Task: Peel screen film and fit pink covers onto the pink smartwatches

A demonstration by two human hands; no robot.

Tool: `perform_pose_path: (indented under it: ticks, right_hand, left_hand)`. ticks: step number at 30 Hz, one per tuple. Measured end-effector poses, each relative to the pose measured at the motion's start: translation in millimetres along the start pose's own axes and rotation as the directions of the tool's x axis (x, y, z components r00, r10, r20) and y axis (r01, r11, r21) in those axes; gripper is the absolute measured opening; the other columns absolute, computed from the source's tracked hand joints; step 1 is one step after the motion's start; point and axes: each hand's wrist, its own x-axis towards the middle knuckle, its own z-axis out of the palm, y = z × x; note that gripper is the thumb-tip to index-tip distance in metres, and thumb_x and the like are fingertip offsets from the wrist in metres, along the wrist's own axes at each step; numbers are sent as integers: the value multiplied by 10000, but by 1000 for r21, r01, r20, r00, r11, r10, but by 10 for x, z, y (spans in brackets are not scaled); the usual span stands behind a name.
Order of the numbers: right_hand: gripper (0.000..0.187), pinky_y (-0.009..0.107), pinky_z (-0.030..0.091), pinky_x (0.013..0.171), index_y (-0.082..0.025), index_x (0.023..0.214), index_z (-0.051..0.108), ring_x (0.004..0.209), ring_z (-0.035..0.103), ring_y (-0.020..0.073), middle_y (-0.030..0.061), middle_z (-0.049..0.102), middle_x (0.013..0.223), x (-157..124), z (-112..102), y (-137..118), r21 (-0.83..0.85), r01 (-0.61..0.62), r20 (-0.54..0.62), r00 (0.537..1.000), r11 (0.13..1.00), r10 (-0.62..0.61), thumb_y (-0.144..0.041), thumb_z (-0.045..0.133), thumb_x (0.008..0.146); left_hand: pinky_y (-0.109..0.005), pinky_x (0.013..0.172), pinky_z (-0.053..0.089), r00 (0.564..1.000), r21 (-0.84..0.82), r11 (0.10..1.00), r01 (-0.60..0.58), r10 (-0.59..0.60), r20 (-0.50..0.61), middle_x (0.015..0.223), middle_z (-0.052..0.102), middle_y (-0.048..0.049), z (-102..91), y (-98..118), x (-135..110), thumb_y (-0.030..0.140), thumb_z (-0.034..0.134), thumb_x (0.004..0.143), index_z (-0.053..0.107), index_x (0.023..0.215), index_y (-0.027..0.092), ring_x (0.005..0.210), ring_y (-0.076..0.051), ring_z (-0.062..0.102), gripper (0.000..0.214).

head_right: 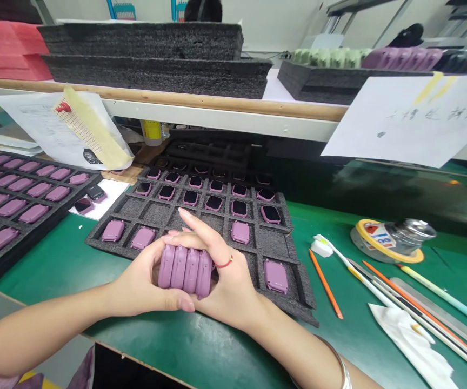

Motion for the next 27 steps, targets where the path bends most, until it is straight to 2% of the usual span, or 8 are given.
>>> perform_pose_path:
  ticks: [4, 7, 11, 15, 18, 21, 24, 27]
  right_hand:
    - [849, 515, 564, 1063, -275, 1575, 334, 1167, 703, 298, 107, 745, 1199, 16, -2, 0, -11, 44, 15, 999, 999, -44, -581, 696, 871]
    - [849, 505, 558, 1075, -265, 1584, 315, 1163, 706, 288, 98, 753, 1173, 19, -8, -7, -35, 75, 19, 997, 997, -74, -475, 742, 881]
    - [798, 495, 574, 1051, -256, 1603, 269, 1172, 701, 284, 126, 715, 1276, 14, -13, -19, -150, 127, 51, 991, 980, -121, -403, 686, 938]
    - [707, 476, 536, 1090, -211, 1623, 198, 1249, 654, 252, 142, 698, 1309, 19, -6, -9, -272, 265, 146, 962, 925, -232, -362, 543, 1024]
    - [871, 530, 445, 1163, -194, 1623, 194, 1348, 569, 296, 158, 669, 1347, 18, -23, -17, -296, 333, 199, 938, 895, -283, -422, 680, 937]
    - [1015, 582, 391, 1183, -236, 1609, 245, 1363, 537, 349, 165, 596, 1428, 6, -50, -47, -204, 221, 109, 973, 954, -203, -638, 729, 814]
    - [677, 549, 423, 1162, -301, 1547, 383, 1343, 555, 307, 109, 593, 1427, 1, -58, -49, -15, -26, -64, 998, 1000, 25, -608, 535, 963]
    - [572, 482, 526, 1074, -302, 1446, 503, 1241, 640, 275, 93, 650, 1345, 14, -51, -3, 222, -271, -115, 946, 937, 302, -637, 457, 985]
  left_hand:
    - [-479, 1046, 498, 1000, 51, 998, -28, 28, 10, 1303, 643, -145, -7, 3, -5, 309, 910, 610, 543, 1276, 161, 1226, -338, 615, 774]
    - [-466, 1057, 491, 997, 64, 995, -73, 71, 35, 1292, 653, -126, -19, 28, -3, 302, 900, 639, 598, 1237, 170, 1224, -325, 617, 683]
    - [-429, 1073, 478, 990, 10, 993, -114, 112, 83, 1309, 654, -104, -44, 63, 18, 242, 892, 661, 605, 1268, 192, 1246, -291, 609, 673]
    - [-394, 1028, 505, 994, -48, 997, -66, 70, 79, 1154, 735, -88, -40, 74, 37, 221, 927, 605, 707, 1077, 156, 1140, -280, 671, 524]
    - [-377, 984, 531, 994, 31, 994, -108, 107, 38, 1092, 763, -80, -39, 70, 21, 254, 927, 625, 735, 1026, 154, 1075, -269, 700, 457]
    - [-374, 991, 536, 968, 152, 956, -249, 250, 14, 1129, 766, -72, -67, 60, -9, 299, 928, 642, 724, 1132, 184, 1064, -254, 709, 543]
    - [-359, 966, 552, 939, 255, 904, -342, 336, 66, 1107, 779, -64, -99, 50, -26, 337, 893, 702, 730, 1147, 204, 1009, -234, 730, 492]
    - [-364, 978, 555, 916, 305, 864, -400, 388, 103, 1103, 782, -68, -113, 35, -18, 357, 863, 740, 731, 1144, 204, 1033, -237, 733, 452]
